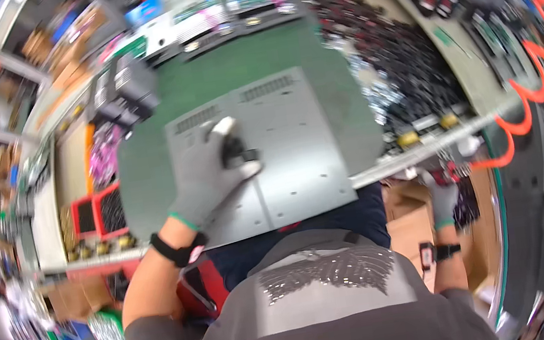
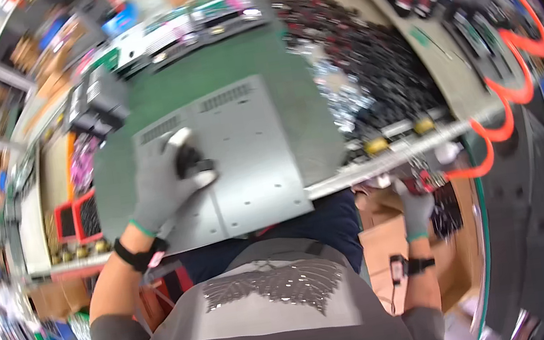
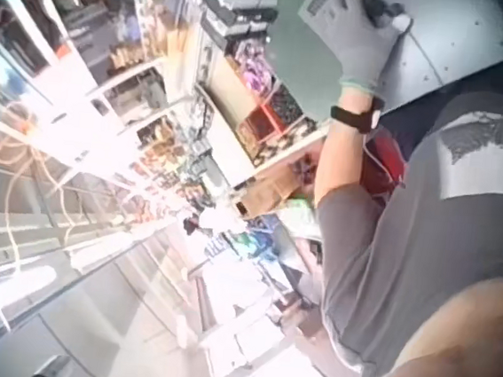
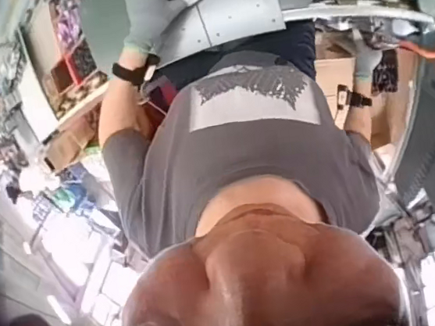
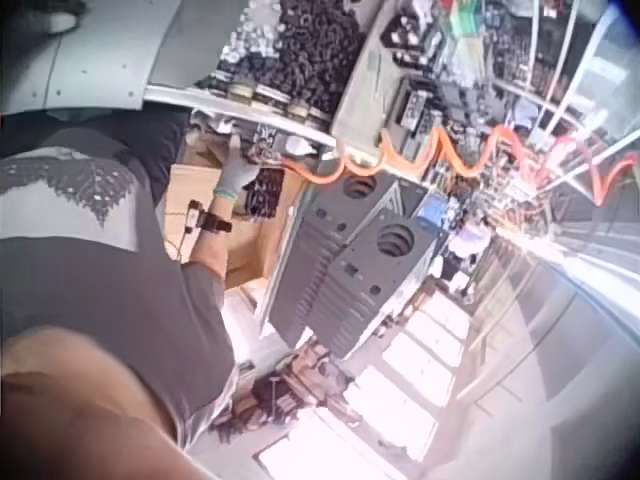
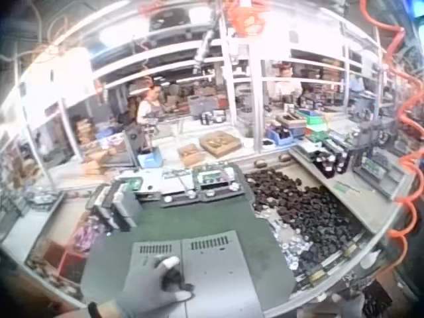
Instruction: Installing circular components and internal hardware into a grey metal electronics chassis on an assembly line.
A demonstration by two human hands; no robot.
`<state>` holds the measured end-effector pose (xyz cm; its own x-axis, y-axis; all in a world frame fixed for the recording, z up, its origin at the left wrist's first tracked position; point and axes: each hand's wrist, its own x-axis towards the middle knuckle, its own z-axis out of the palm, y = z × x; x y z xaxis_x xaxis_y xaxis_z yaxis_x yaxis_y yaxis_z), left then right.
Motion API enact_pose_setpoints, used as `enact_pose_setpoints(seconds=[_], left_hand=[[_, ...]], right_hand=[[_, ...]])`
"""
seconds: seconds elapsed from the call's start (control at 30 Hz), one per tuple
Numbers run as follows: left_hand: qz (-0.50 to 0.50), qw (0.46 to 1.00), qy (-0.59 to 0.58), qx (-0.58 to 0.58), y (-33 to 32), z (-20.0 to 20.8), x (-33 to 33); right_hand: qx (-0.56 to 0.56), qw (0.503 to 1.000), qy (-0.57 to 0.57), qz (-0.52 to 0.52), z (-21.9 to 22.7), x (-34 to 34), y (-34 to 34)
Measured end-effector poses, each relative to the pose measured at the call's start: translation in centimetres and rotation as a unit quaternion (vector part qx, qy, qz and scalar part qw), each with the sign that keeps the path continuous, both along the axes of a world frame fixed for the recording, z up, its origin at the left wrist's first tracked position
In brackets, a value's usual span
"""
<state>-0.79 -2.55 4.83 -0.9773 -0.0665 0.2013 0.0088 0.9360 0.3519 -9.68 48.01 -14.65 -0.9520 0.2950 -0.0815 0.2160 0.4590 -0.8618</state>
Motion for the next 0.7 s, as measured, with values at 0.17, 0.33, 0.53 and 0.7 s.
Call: enact_pose_setpoints(seconds=[0.17,0.33,0.53,0.7], left_hand=[[0.124,0.990,-0.069,0.010,-1.2,-0.5,1.3],[0.117,0.979,-0.075,0.151,-2.4,-0.9,2.4],[0.170,0.958,-0.068,0.222,-2.6,-0.4,5.0],[0.200,0.951,-0.025,0.233,-2.4,1.4,8.3]], right_hand=[[-0.060,0.996,0.052,0.043,7.1,0.7,2.0],[-0.071,0.964,0.168,0.195,17.9,-0.5,-1.6],[-0.448,0.868,-0.059,0.206,19.8,-3.6,-13.3],[-0.517,0.761,-0.259,0.293,19.3,-7.7,-19.8]])
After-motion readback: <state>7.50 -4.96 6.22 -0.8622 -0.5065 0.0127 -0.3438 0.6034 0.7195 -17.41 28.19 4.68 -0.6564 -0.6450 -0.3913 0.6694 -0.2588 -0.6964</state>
